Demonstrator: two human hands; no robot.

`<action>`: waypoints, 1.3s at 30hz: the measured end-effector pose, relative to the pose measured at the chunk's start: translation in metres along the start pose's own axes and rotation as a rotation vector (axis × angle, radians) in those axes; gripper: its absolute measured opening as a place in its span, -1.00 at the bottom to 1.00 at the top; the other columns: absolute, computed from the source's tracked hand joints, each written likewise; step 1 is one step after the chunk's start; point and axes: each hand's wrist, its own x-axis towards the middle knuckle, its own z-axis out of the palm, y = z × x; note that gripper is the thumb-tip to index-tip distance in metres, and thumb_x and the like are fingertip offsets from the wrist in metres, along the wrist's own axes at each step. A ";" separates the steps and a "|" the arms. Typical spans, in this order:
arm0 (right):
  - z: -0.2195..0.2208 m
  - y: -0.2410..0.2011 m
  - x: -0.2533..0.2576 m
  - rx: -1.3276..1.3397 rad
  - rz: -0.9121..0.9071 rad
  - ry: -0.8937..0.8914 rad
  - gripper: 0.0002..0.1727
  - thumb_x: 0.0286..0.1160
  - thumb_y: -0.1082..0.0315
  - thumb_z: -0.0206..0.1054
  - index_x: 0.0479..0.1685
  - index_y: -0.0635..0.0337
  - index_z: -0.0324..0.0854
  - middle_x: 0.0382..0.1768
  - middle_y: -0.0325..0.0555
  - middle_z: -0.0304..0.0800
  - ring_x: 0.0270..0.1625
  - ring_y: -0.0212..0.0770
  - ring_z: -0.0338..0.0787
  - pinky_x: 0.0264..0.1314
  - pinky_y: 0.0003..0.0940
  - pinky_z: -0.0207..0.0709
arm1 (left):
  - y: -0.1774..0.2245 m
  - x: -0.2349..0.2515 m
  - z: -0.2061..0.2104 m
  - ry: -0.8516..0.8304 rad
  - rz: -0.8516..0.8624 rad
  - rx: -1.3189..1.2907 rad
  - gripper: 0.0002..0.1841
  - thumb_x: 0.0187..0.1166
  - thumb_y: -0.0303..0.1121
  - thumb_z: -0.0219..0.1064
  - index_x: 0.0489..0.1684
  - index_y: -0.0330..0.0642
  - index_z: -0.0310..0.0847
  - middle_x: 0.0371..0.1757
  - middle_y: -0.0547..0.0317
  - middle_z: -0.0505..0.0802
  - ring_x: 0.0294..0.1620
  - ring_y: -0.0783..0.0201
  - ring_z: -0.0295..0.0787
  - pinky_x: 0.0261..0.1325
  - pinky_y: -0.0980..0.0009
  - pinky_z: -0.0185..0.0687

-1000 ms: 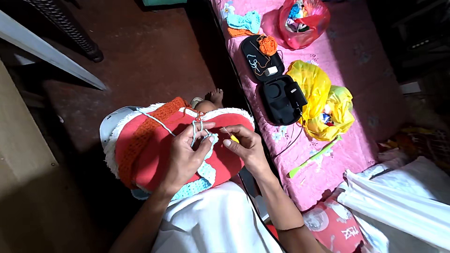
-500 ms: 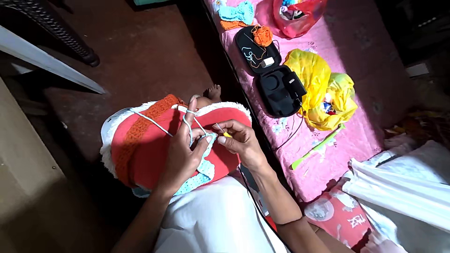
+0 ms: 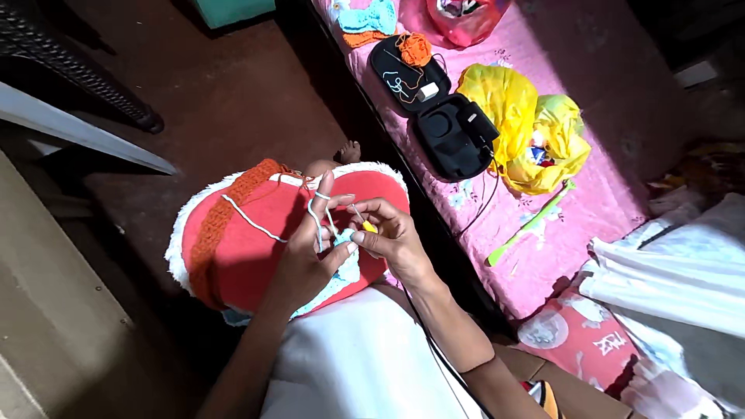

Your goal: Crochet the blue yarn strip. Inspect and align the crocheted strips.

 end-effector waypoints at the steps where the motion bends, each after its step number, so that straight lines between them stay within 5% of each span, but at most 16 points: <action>1: -0.001 0.001 -0.001 0.000 0.002 -0.006 -0.68 0.38 0.64 0.32 0.12 0.30 0.65 -0.28 -0.18 0.76 -0.50 -0.59 0.53 -0.50 -0.73 0.37 | 0.001 -0.001 0.000 -0.021 -0.032 0.026 0.02 0.37 -0.50 0.44 0.91 0.26 -0.08 0.52 0.40 0.69 -0.18 0.53 0.82 -0.15 0.60 0.76; 7: 0.000 0.006 -0.013 0.030 -0.024 0.094 -0.66 0.34 0.69 0.31 0.10 0.26 0.67 -0.30 -0.19 0.74 -0.52 -0.58 0.51 -0.51 -0.72 0.36 | 0.006 -0.008 0.005 0.026 -0.086 -0.033 0.12 0.26 -0.55 0.50 0.92 0.23 -0.14 0.40 0.37 0.76 -0.32 0.46 0.80 -0.28 0.58 0.75; 12: 0.005 0.014 -0.025 0.112 -0.056 0.191 -0.68 0.37 0.71 0.29 0.08 0.28 0.67 -0.34 -0.12 0.73 -0.59 -0.56 0.45 -0.57 -0.70 0.30 | 0.010 -0.014 0.012 0.115 -0.106 -0.109 0.21 0.21 -0.65 0.47 0.93 0.26 -0.28 0.03 0.28 0.86 -0.19 0.36 0.87 -0.18 0.52 0.82; 15: 0.009 0.021 -0.033 0.044 -0.099 0.214 -0.72 0.38 0.69 0.30 0.03 0.30 0.68 -0.34 -0.15 0.74 -0.58 -0.57 0.47 -0.57 -0.72 0.32 | 0.011 -0.019 0.020 0.182 -0.071 -0.152 0.16 0.22 -0.72 0.41 0.93 0.09 -0.27 -0.13 0.24 0.89 -0.23 0.36 0.89 -0.15 0.53 0.82; 23: -0.008 0.021 -0.051 -0.549 -0.312 0.117 -0.85 0.50 0.48 0.36 -0.07 0.29 0.79 -0.27 -0.18 0.85 -0.28 -0.51 0.76 -0.20 -0.59 0.65 | 0.013 -0.036 0.029 0.195 -0.027 -0.017 0.05 0.25 -0.67 0.40 0.91 0.04 -0.05 -0.20 0.32 0.89 -0.33 0.48 0.83 -0.25 0.63 0.75; 29: -0.014 0.023 -0.061 -0.943 -0.546 0.159 -0.81 0.53 0.37 0.32 -0.14 0.20 0.85 -0.39 -0.22 0.79 -0.44 -0.41 0.69 -0.44 -0.43 0.57 | 0.019 -0.045 0.043 0.212 -0.033 0.141 -0.02 0.34 -0.62 0.42 0.89 0.06 0.02 -0.18 0.37 0.89 -0.37 0.59 0.77 -0.29 0.69 0.67; 39: -0.017 0.027 -0.071 -1.045 -0.653 0.217 -0.82 0.48 0.41 0.29 -0.32 0.24 0.80 -0.48 -0.18 0.75 -0.50 -0.33 0.69 -0.53 -0.37 0.53 | 0.011 -0.045 0.050 0.095 -0.071 0.186 -0.04 0.32 -0.55 0.47 0.87 0.10 0.11 -0.32 0.37 0.83 -0.48 0.57 0.65 -0.42 0.66 0.54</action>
